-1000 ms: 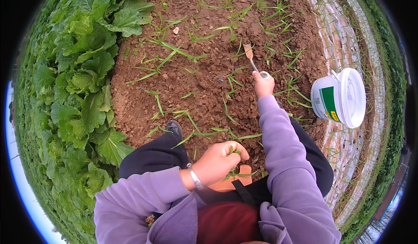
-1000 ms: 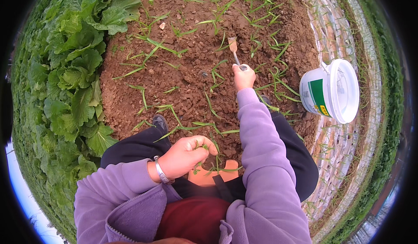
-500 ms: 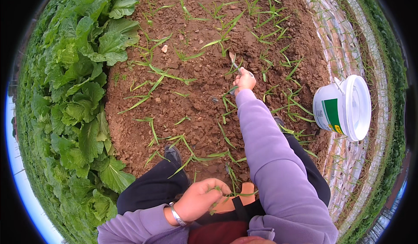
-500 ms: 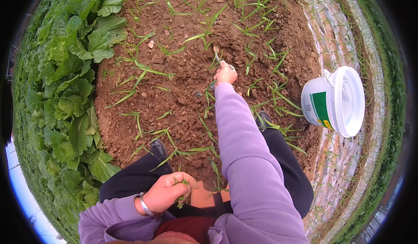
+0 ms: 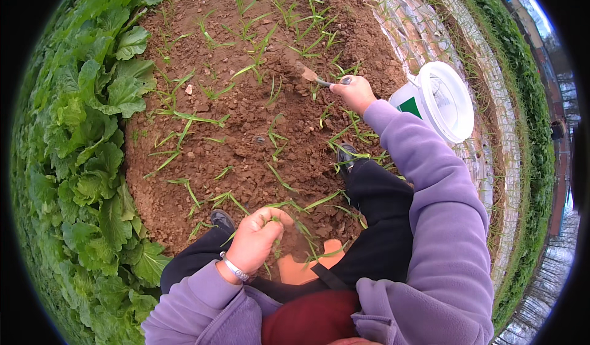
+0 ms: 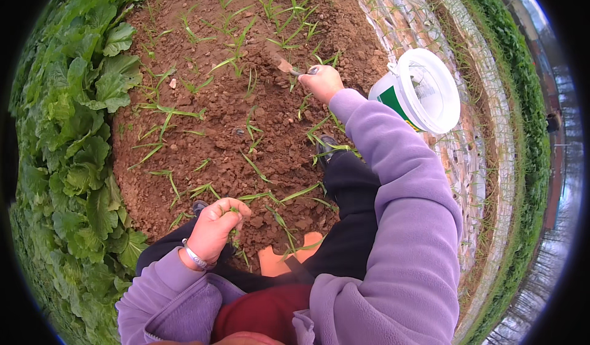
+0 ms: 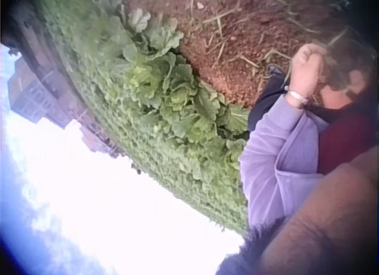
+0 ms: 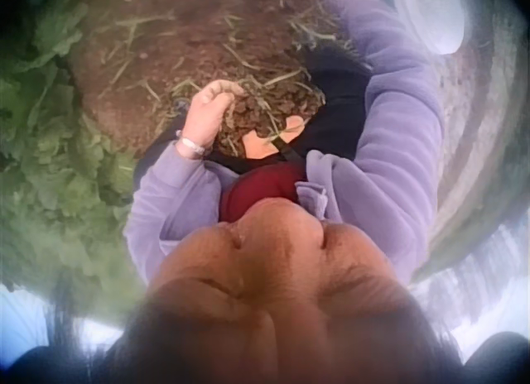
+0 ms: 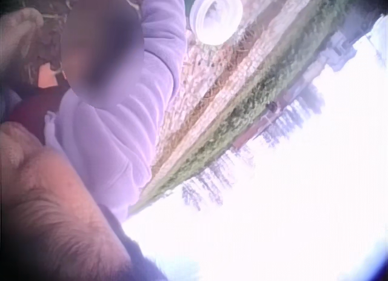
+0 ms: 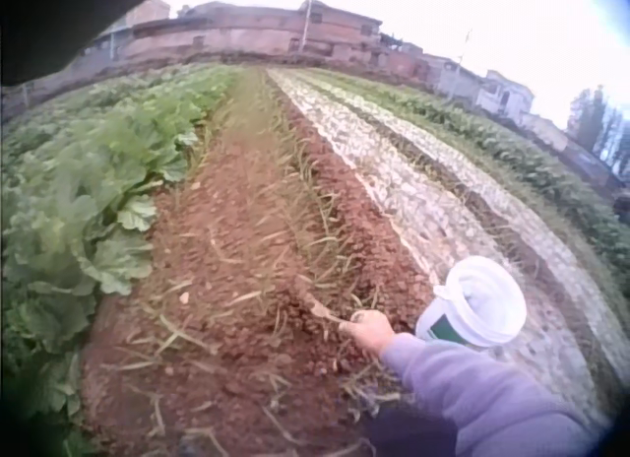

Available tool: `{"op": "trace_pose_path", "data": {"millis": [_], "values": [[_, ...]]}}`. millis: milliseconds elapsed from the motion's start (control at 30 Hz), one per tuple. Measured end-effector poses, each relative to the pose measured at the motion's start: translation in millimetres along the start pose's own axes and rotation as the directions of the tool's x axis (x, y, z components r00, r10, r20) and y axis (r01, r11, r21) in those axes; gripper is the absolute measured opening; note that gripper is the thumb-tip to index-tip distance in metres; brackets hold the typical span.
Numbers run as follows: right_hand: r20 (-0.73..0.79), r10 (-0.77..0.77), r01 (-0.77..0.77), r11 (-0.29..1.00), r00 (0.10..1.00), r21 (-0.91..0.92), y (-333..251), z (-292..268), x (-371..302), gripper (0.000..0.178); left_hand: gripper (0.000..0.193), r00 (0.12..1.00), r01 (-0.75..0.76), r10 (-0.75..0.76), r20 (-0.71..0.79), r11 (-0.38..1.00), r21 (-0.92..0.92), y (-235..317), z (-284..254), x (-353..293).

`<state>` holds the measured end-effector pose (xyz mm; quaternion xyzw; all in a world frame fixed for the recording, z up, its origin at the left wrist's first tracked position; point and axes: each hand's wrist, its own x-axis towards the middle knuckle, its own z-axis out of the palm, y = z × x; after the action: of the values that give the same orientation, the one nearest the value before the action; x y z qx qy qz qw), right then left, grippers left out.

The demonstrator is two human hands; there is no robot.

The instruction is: The person uses a hand hoe to loosen soil and remove weeds from a garden bed. They pull up the weeds by hand and place them into a nearby white bucket, repeating this process along the row.

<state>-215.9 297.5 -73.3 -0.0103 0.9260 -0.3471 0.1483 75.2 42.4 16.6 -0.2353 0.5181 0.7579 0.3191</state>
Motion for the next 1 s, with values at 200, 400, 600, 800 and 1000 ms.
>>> {"op": "trace_pose_path", "data": {"millis": [200, 400, 600, 800, 1000], "values": [[-0.252, 0.233, -0.158, 0.946, 0.939, 0.283, 89, -71, -104, 0.019, 0.017, 0.995, -0.094, 0.097, -0.024, 0.99, 0.102, -4, 7, 13], [-0.414, 0.338, -0.219, 0.926, 0.845, 0.308, 193, -22, -162, 0.027, 0.017, 0.999, -0.029, 0.03, -0.013, 0.992, 0.126, -16, 16, 25], [-0.425, 0.288, -0.293, 0.955, 0.858, 0.055, 230, 16, -98, 0.03, 0.014, 0.999, -0.017, 0.024, -0.033, 0.979, 0.205, -19, 18, 41], [-0.515, 0.421, -0.11, 0.841, 0.747, 0.529, 244, 56, -65, 0.024, 0.016, 0.997, 0.061, -0.047, -0.068, 0.975, 0.213, -22, 13, 56], [-0.463, 0.55, -0.101, 0.713, 0.695, 0.694, 258, 62, -22, 0.027, 0.015, 0.985, 0.128, -0.102, -0.139, 0.974, 0.186, -24, 16, 73]]}}
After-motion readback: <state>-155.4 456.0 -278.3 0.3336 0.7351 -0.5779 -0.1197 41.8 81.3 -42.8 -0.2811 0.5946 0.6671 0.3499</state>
